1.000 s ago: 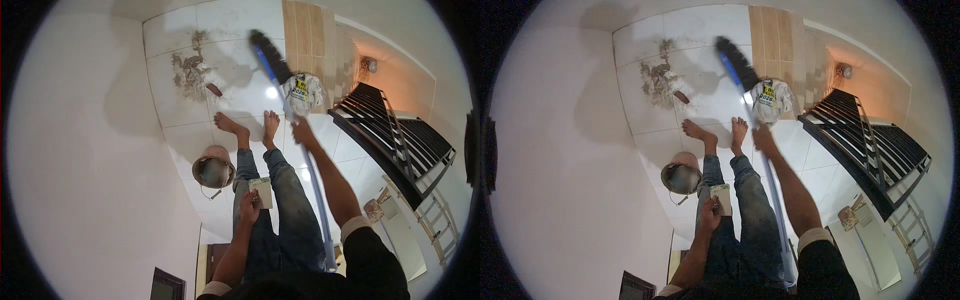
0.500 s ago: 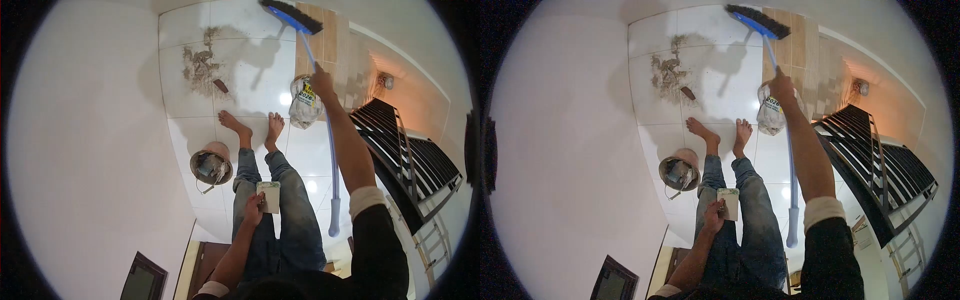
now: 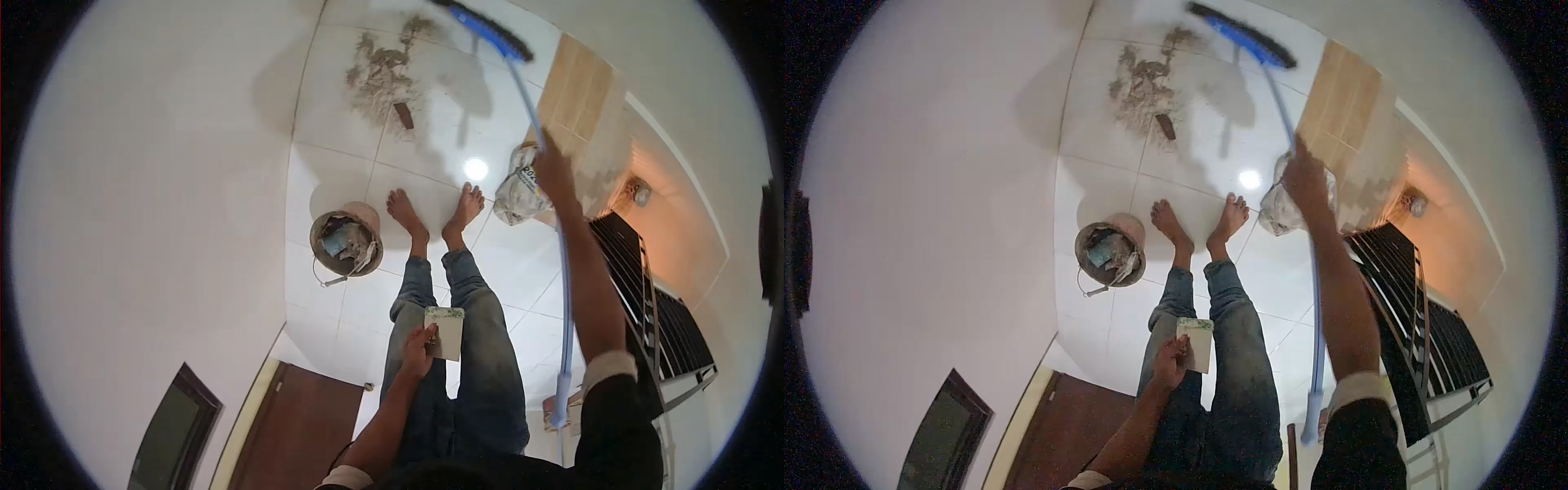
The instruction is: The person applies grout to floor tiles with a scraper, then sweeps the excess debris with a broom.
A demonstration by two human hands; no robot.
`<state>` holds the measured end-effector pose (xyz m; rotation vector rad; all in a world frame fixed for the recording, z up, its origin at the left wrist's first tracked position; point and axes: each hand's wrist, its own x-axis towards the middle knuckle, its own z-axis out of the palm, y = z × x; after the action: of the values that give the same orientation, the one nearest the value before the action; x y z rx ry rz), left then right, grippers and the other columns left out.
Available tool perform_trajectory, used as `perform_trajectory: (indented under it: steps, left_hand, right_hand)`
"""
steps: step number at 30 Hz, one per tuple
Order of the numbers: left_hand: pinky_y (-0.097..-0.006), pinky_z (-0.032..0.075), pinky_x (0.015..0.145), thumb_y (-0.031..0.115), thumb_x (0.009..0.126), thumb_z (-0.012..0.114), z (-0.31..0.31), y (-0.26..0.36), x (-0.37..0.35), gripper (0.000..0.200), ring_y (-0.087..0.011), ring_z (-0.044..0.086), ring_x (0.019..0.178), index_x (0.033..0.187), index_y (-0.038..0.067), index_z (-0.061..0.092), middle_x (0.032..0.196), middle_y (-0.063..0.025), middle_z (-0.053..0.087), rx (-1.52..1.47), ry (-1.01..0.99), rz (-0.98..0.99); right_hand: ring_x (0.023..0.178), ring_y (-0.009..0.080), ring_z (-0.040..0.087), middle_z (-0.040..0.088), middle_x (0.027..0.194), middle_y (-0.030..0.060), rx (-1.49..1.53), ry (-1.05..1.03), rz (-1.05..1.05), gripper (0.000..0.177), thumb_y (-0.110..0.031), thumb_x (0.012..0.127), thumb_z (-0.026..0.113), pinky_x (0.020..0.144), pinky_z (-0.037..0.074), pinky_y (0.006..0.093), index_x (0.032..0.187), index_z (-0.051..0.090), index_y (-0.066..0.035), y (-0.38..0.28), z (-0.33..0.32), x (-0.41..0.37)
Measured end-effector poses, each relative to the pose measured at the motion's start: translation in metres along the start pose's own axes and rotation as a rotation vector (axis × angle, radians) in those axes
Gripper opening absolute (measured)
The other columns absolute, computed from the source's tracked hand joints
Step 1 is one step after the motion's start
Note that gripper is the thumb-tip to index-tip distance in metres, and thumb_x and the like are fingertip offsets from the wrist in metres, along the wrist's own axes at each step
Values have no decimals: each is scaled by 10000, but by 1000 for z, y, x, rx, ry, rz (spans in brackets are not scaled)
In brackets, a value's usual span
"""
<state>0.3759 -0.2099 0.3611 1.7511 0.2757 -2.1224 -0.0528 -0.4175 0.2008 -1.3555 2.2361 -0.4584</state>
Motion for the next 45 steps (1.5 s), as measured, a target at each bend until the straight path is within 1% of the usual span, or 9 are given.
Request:
perform_trajectory:
  steps: [10,12,20,24,32,35,37,41,45]
  left_hand:
    - [-370,509,804,212,964,605,-25,5,3,194,-160,614,882,1091,68,631,947,-20,631,-23,5,14]
    - [-291,509,795,184,964,630,-22,14,-1,142,-135,648,850,1003,55,672,944,-27,688,-131,26,-16]
    - [-306,519,793,167,951,642,-46,35,4,125,-141,657,862,1002,55,665,936,-31,687,-248,-43,40]
    - [-313,531,798,171,948,645,-49,55,3,136,-153,657,871,1015,53,654,948,-32,675,-398,-29,46]
    - [-313,520,811,170,957,632,0,92,1,121,-140,637,854,1018,68,653,937,-12,664,-544,-21,136]
    - [-292,514,772,162,951,640,21,92,14,100,-114,623,827,972,66,658,897,3,654,-640,-56,129]
    - [-286,511,755,156,941,655,40,95,20,88,-120,619,811,932,69,649,896,-7,648,-667,-15,133]
    - [-298,520,780,150,942,645,93,90,40,113,-140,632,835,997,52,649,930,-21,651,-673,60,270]
    - [-319,524,808,150,938,637,174,84,51,143,-151,640,873,1044,54,649,952,-25,658,-688,163,291]
  right_hand:
    - [1078,471,607,586,1248,307,-66,-354,80,567,-107,899,546,942,483,534,1446,422,-24,-34,48,-47]
    - [884,505,652,668,956,312,-25,-381,167,592,-81,898,536,824,506,570,1464,370,-26,-98,0,-63]
    - [800,412,688,681,1126,236,-263,-14,-407,542,-95,876,544,729,565,513,1393,441,29,-141,100,160]
    - [875,483,665,679,1060,272,-472,-323,-231,600,-135,872,569,789,547,557,1444,413,-38,-145,130,174]
    - [882,447,662,651,1163,265,-394,-391,-371,572,-67,893,559,772,509,556,1442,410,-18,-202,-69,88]
    - [974,436,644,572,1312,270,-438,-516,41,542,-76,899,553,830,505,535,1414,429,36,-243,-99,141]
    - [1052,433,626,574,1298,282,-573,-277,-735,478,-70,894,544,871,507,529,1345,477,76,-202,-79,205]
    - [974,442,647,627,1191,281,-189,-435,-186,408,-95,849,569,858,540,495,1220,541,71,-227,45,347]
    - [1032,459,637,624,1184,292,-475,-444,-773,501,-141,885,542,919,517,512,1337,476,63,-222,93,352]
